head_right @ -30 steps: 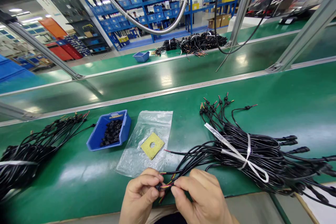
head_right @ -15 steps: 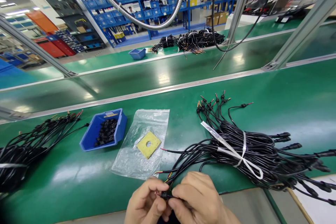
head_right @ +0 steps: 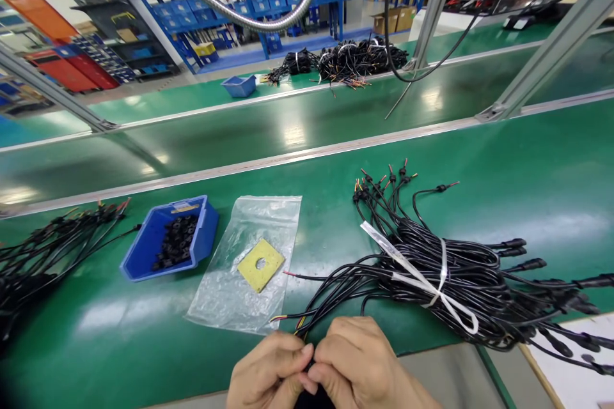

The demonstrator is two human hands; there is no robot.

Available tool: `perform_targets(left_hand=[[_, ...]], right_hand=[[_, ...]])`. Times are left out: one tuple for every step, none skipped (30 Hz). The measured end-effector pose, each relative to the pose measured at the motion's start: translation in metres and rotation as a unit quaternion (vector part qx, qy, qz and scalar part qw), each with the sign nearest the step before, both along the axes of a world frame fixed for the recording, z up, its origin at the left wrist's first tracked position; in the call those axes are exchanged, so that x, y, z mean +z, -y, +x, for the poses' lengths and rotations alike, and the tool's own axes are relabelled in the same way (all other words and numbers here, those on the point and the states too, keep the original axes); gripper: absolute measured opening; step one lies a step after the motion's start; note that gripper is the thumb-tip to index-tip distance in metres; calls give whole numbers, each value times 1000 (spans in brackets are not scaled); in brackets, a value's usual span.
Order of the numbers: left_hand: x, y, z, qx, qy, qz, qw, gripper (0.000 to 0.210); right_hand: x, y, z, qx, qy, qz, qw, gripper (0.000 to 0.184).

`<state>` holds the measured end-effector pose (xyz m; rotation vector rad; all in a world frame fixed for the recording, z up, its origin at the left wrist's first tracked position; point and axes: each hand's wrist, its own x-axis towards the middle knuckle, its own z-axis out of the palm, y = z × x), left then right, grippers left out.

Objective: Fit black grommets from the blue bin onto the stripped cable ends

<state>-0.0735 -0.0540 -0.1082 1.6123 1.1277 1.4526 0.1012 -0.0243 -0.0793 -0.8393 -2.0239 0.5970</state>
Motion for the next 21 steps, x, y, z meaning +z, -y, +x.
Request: perform_targets(left_hand=[[0,0,1,3,-3,1,1000,11],[0,0,1,1,-6,1,1000,10],[1,0,0,-5,-8,-1,1000,10],[2,-1,-1,-19,-10,-5,1000,11],[3,-2,-3,-35,-11,-11,999,12],[4,-3,-5,-48,-9,-18,999,13],[5,-3,-7,-52,-4,-28,998,13],[5,-3,-9,-50,3,-37,998,13],[5,-3,-9,-42,12,-45,998,12],[5,-3,-10,-32,21,-50,998,12],[5,-3,-10,-28,24,-49,998,11],[5,-3,-10,-36,17,-44,998,11],[6,-3,-10,-48,4,-37,998,12],[7,-4,-10,-59,-10,-27,998,12],[8,-5,-9,-64,-23,-15,998,11],[10,-7,-9,-63,-33,0,997,9],[12,-8,-9,-60,-39,15,997,6],[14,-9,-8,-55,-43,31,997,3],[15,-10,-7,-53,-48,45,996,3],[16,-11,-7,-56,-54,55,995,4],[16,-12,-6,-60,-61,61,994,5]], right_hand=[[0,0,0,8,-2,-11,1000,41],[0,0,-1,13,-3,-19,1000,41],[0,-1,-1,15,-5,-23,1000,41],[0,-1,-1,13,-7,-23,1000,40],[0,-2,-1,7,-11,-17,1000,39],[0,-3,0,-3,-18,-11,1000,36],[0,-3,0,-13,-28,-4,1000,32],[1,-3,1,-21,-37,1,999,27],[1,-3,2,-24,-43,2,999,23],[2,-3,3,-22,-44,0,999,20],[3,-3,3,-16,-41,-3,999,19],[3,-3,3,-8,-37,-5,999,21],[4,-2,3,0,-33,-7,999,23],[4,-2,2,5,-31,-8,999,25],[5,-2,2,8,-31,-10,999,27],[4,-2,1,9,-29,-12,999,28],[4,-2,0,10,-27,-14,999,29],[3,-2,0,11,-23,-15,1000,29],[3,-2,0,13,-18,-16,1000,28],[2,-3,0,15,-14,-16,1000,28],[1,-3,1,18,-10,-16,1000,28]])
